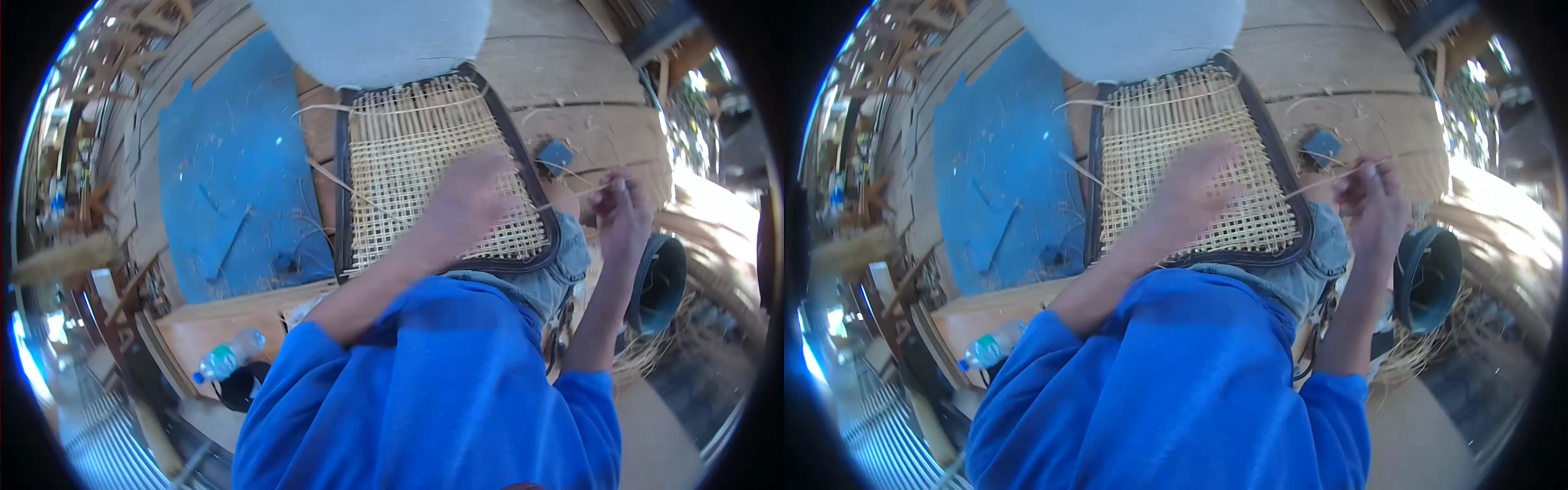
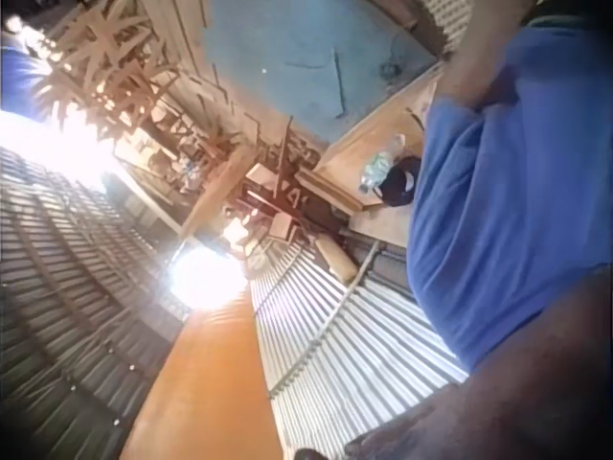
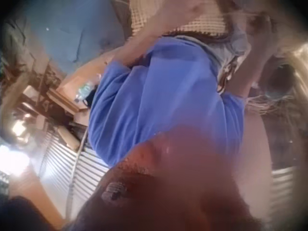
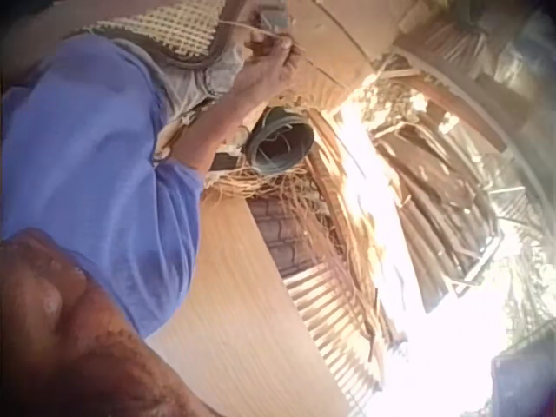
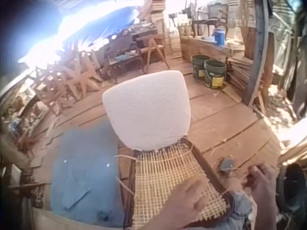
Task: Repairing a chair seat by weaving replacement cane strips.
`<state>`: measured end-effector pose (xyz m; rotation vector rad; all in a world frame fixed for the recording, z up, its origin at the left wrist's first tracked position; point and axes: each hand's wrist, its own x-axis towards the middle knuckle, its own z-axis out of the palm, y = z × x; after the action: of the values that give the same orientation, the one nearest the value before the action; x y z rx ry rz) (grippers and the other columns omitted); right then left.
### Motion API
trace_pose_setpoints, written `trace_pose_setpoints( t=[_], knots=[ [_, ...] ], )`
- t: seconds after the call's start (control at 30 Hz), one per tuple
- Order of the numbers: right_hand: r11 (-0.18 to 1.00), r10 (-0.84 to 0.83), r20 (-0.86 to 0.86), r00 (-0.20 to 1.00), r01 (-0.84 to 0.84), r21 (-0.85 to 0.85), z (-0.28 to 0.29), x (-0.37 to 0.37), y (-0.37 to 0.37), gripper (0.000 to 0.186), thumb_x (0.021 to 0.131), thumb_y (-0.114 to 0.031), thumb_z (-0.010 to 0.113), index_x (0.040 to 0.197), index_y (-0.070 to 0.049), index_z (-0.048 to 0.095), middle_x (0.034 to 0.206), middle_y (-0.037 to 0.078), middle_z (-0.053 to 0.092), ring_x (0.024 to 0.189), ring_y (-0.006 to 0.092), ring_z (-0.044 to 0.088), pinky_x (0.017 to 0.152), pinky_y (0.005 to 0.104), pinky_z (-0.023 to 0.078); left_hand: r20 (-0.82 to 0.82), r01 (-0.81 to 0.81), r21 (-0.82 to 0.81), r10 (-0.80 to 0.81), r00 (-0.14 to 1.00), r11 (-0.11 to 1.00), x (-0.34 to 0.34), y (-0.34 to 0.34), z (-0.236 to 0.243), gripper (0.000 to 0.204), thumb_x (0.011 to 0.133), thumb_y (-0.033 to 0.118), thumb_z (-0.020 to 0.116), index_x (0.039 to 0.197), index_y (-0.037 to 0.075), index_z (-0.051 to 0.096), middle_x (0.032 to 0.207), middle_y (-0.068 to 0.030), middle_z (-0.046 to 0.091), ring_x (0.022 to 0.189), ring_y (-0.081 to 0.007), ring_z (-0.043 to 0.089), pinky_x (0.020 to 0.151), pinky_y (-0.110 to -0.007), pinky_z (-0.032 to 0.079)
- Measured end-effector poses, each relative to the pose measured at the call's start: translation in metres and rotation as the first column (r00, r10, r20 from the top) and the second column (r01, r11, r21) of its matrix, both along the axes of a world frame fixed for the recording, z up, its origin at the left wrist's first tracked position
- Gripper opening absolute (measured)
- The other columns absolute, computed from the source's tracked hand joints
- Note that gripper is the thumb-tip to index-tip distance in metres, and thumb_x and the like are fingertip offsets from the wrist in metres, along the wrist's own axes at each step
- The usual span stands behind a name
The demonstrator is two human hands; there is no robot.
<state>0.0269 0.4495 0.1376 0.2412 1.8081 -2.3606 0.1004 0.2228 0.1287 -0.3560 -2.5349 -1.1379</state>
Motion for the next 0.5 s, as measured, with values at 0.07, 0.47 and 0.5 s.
trace_pose_setpoints(
  t=[0.07, 0.47, 0.5],
  knots=[
    [0.999, 0.004, -0.062, 0.998, -0.006, -0.033, 0.006, 0.010, -0.008, 0.016, 0.086, -0.013, 0.049, 0.098, -0.004, 0.051, 0.081, 0.005, 0.053, 0.064, 0.0125, 0.052, 0.054, 0.0230, 0.043, 0.178, 0.153, 0.220, -0.194, 0.965, 0.963, -0.012, 0.050, 0.016, 0.032, 0.077, 0.019, 0.056, 0.104, 0.002, 0.051, 0.110, -0.0168, 0.049, 0.100, -0.0313, 0.049, 0.085, -0.036, 0.039],
    [0.951, -0.150, -0.035, 0.988, 0.135, -0.277, -0.024, 0.000, 0.060, 0.024, 0.087, -0.013, 0.047, 0.108, -0.002, 0.045, 0.080, 0.004, 0.052, 0.058, 0.0068, 0.045, 0.047, 0.0174, 0.039, 0.505, -0.037, 0.557, -0.303, 0.808, 0.830, 0.009, 0.013, -0.021, 0.017, 0.081, 0.019, 0.052, 0.088, 0.004, 0.058, 0.075, -0.0093, 0.059, 0.066, -0.0182, 0.057, 0.062, -0.028, 0.044],
    [0.952, -0.161, -0.009, 0.987, 0.153, -0.265, -0.024, -0.008, 0.071, 0.027, 0.087, -0.014, 0.048, 0.111, -0.002, 0.043, 0.080, 0.004, 0.051, 0.057, 0.0058, 0.044, 0.045, 0.0161, 0.038, 0.469, -0.035, 0.593, -0.309, 0.827, 0.805, 0.012, 0.009, -0.024, 0.017, 0.081, 0.019, 0.052, 0.087, 0.004, 0.058, 0.075, -0.0087, 0.059, 0.066, -0.0177, 0.056, 0.062, -0.028, 0.044]
  ],
)
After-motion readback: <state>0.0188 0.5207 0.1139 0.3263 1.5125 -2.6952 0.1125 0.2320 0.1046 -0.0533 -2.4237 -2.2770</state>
